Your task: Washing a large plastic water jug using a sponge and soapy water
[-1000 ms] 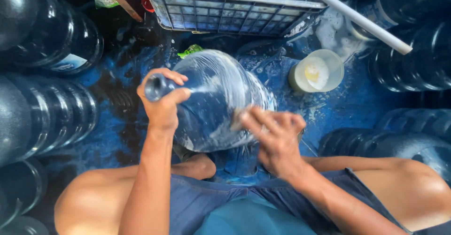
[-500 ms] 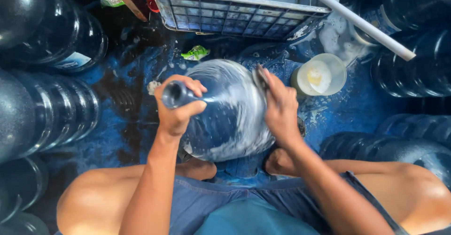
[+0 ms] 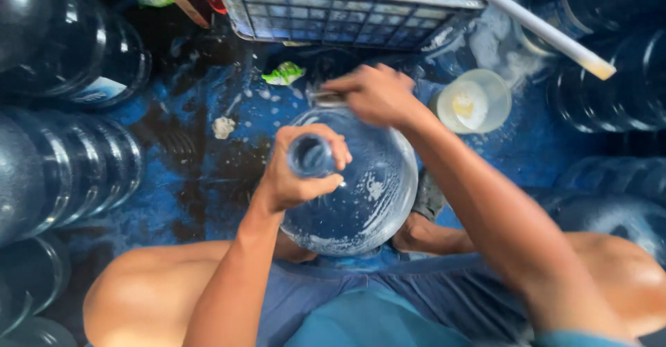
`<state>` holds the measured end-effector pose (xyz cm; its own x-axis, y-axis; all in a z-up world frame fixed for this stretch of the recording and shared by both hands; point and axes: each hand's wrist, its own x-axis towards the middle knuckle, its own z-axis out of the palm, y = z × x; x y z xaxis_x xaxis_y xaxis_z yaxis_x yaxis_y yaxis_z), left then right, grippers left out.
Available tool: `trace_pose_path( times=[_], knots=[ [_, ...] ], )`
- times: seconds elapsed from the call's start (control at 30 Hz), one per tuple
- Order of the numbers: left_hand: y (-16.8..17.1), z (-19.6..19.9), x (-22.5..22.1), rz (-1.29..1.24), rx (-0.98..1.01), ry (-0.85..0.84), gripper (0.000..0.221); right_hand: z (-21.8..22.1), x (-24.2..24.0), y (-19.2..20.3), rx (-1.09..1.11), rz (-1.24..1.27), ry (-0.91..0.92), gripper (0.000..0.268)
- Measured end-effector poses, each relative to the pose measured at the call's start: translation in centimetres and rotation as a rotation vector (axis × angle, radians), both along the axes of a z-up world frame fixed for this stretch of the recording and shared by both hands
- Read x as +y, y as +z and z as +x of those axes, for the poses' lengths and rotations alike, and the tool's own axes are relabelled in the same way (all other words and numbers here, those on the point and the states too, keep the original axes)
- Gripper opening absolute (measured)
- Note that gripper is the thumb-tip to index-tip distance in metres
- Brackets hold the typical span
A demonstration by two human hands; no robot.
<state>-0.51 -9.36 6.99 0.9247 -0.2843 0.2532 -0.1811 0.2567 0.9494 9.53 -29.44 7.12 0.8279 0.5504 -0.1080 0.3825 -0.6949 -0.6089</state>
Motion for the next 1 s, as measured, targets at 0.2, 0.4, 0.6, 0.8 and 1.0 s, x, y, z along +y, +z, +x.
trace_pose_path(
  times=[0.2, 0.4, 0.6, 0.8, 1.0],
  knots=[
    [-1.0, 0.3, 3.0, -0.008, -0.015, 0.275, 0.036, 0.9, 1.6, 2.9, 0.177, -0.034, 0.059, 0.056],
    [-4.3, 0.5, 6.9, -0.183, 0.048, 0.410, 0.045, -2.6, -16.6, -8.2, 0.369, 0.321, -0.323, 0.051],
    [-4.9, 2.0, 7.7, -0.159, 0.048, 0.133, 0.051, 1.2, -31.6, -25.8, 0.225, -0.568, -1.131, 0.031],
    [-2.3, 0.9, 7.8, -0.194, 0.399, 0.478, 0.090, 2.0, -25.4, -25.3, 0.158, -0.495, -0.880, 0.034],
    [-2.5, 2.6, 5.5, -0.144, 0.565, 1.178, 0.051, 0.9, -24.8, -25.1, 0.386, -0.313, -1.159, 0.037]
  ],
)
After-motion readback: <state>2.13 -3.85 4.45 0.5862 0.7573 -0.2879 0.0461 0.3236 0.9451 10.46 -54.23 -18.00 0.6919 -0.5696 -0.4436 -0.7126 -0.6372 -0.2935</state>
